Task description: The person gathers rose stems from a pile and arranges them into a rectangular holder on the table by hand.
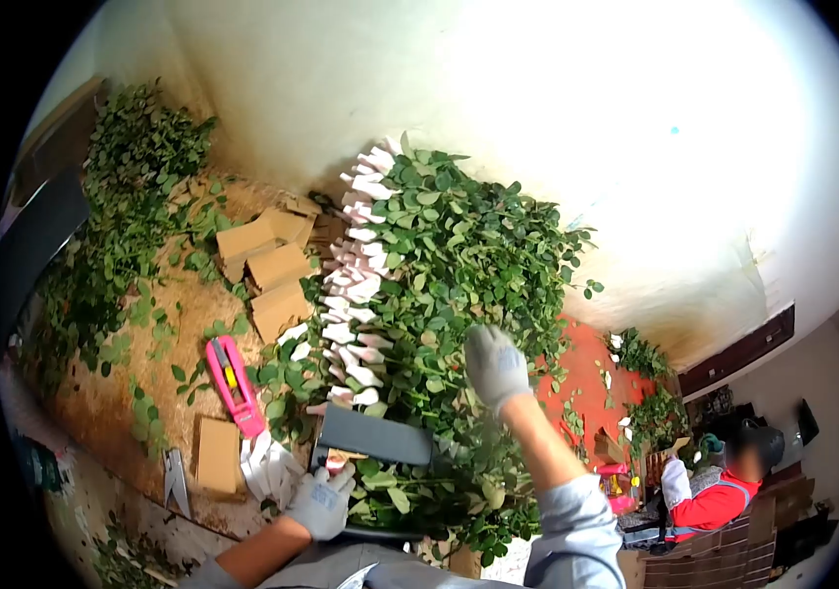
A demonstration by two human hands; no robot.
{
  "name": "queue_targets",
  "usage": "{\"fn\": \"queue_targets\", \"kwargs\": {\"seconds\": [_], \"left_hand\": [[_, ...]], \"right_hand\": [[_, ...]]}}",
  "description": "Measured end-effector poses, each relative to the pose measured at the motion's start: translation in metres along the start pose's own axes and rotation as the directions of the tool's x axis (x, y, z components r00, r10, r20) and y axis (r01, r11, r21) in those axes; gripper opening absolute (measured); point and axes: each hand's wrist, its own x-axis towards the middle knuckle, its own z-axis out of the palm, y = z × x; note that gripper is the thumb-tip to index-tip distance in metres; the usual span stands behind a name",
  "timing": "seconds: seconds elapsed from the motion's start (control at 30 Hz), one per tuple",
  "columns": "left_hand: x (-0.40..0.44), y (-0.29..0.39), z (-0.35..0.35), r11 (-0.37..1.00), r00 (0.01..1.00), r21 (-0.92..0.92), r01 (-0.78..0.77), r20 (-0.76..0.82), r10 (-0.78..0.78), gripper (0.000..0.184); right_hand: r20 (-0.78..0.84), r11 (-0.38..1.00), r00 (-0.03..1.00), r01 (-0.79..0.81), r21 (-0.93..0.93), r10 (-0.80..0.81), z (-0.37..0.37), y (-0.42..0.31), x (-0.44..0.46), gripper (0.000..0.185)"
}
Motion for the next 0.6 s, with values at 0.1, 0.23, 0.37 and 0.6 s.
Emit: {"fn": "queue_targets", "kwargs": {"seconds": [0.1,0.23,0.37,0.6], "left_hand": [[0.002,-0.002,0.006,0.998,1.0,-0.053,0.017,-0.005,-0.017,0.047],[0.012,0.006,-0.035,0.998,0.999,-0.066,-0.003,-0.051,0.0,0.041],[-0.006,-0.01,0.033,0.989,0.994,0.145,0.004,0.105,-0.019,0.055],[-0.025,-0.026,0.081,0.989,0.998,0.144,-0.024,0.063,0.015,0.049]], "right_hand": [[-0.029,0.999,1.0,-0.008,0.034,0.009,0.019,0.038,0.088,0.022],[-0.06,0.999,0.997,-0.054,0.005,0.054,0.039,0.06,0.201,0.026],[-0.085,0.993,0.99,-0.114,-0.015,0.112,0.066,0.068,0.286,0.026],[0.109,0.945,0.954,-0.254,-0.206,0.28,0.119,0.096,0.337,0.035]]}}
